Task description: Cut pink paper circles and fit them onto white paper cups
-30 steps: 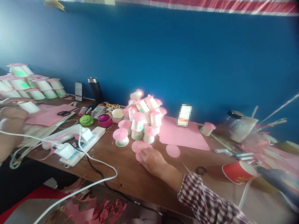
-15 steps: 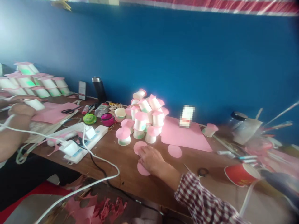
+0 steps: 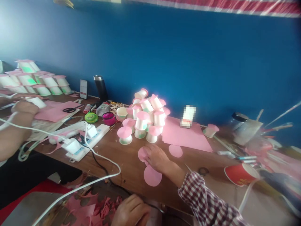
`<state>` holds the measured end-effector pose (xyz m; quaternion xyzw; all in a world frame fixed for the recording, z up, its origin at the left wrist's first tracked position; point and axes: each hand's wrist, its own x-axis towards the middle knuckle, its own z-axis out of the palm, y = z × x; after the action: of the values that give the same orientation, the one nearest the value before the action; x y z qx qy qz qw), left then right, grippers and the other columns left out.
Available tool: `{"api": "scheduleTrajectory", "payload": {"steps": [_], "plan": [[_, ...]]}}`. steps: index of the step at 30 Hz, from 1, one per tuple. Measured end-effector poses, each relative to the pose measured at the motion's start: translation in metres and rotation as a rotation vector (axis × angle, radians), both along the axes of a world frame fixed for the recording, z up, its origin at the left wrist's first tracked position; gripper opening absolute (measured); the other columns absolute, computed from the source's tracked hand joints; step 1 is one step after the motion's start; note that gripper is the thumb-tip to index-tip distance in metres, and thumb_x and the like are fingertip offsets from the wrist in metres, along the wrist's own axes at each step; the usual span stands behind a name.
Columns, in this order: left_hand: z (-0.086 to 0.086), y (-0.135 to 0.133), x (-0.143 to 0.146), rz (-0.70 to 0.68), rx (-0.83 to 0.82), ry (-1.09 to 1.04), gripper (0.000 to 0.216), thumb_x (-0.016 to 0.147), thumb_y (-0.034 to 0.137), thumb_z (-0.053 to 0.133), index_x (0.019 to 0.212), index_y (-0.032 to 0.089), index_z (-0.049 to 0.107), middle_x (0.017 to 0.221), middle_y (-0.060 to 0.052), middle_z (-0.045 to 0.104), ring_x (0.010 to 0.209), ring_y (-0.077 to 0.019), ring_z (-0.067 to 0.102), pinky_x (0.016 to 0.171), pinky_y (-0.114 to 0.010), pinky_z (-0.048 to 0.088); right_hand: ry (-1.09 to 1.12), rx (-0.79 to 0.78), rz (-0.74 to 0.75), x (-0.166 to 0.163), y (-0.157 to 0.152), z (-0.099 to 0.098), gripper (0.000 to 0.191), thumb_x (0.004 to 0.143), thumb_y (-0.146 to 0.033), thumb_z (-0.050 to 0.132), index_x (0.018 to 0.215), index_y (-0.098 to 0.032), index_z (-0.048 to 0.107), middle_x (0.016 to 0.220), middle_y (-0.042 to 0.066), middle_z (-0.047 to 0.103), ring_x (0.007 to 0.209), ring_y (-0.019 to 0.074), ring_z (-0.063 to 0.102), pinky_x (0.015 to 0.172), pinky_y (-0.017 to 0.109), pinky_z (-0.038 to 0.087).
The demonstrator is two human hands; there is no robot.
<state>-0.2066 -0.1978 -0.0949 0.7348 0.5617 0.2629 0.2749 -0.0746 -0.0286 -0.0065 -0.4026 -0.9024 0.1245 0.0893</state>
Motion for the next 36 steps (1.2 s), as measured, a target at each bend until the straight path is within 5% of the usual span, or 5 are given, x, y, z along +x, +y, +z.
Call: {"api": "scheduleTrajectory", "payload": {"steps": [5, 13, 25, 32, 36], "plan": [[0.03, 0.033, 0.016, -0.144, 0.544, 0.195, 0.027, 0.082, 0.018, 0.053, 0.106, 0.024, 0.061, 0.101, -0.004, 0.066, 0.091, -0.0199, 0.058, 0.077, -0.033, 0.047, -0.007, -0.022, -0.046, 0.019, 0.001, -0.007, 0.04, 0.083, -0.025, 0.057, 0.122, -0.018, 0.053, 0.118, 0.011, 0.058, 0.109, 0.0246, 0.051, 0.089, 0.036, 0.042], [0.023, 0.033, 0.023, -0.079, 0.496, 0.209, 0.029, 0.081, 0.028, 0.056, 0.11, 0.024, 0.058, 0.11, -0.003, 0.063, 0.1, -0.0231, 0.053, 0.085, -0.039, 0.042, 0.118, -0.259, -0.001, 0.053, -0.008, 0.007, 0.03, 0.089, -0.02, 0.043, 0.11, -0.016, 0.064, 0.107, 0.008, 0.067, 0.096, 0.02, 0.06, 0.084, 0.03, 0.045], [0.034, 0.035, 0.019, -0.098, 0.475, 0.151, 0.028, 0.084, 0.02, 0.052, 0.111, 0.023, 0.058, 0.113, -0.008, 0.059, 0.102, -0.021, 0.053, 0.088, -0.037, 0.045, 0.24, -0.429, 0.041, 0.061, -0.015, 0.006, 0.029, 0.068, -0.009, 0.056, 0.095, -0.017, 0.065, 0.09, 0.002, 0.066, 0.078, 0.016, 0.059, 0.066, 0.023, 0.043], [0.051, 0.07, 0.028, 0.226, 0.426, -0.079, 0.063, 0.08, 0.024, 0.058, 0.136, 0.017, 0.03, 0.136, -0.017, 0.039, 0.127, -0.0277, 0.037, 0.1, -0.047, 0.039, 0.384, -0.433, -0.015, 0.069, -0.012, 0.022, 0.031, 0.073, -0.01, 0.059, 0.103, -0.019, 0.063, 0.093, 0.003, 0.067, 0.081, 0.017, 0.06, 0.073, 0.027, 0.047], [0.065, 0.084, 0.039, 0.264, 0.324, -0.297, 0.056, 0.082, 0.024, 0.058, 0.133, 0.019, 0.035, 0.116, -0.012, 0.058, 0.101, -0.0201, 0.059, 0.085, -0.035, 0.05, 0.479, -0.3, 0.012, 0.068, -0.025, 0.042, 0.023, 0.08, -0.013, 0.057, 0.101, -0.019, 0.062, 0.091, 0.003, 0.066, 0.077, 0.0142, 0.059, 0.07, 0.024, 0.046]]}}
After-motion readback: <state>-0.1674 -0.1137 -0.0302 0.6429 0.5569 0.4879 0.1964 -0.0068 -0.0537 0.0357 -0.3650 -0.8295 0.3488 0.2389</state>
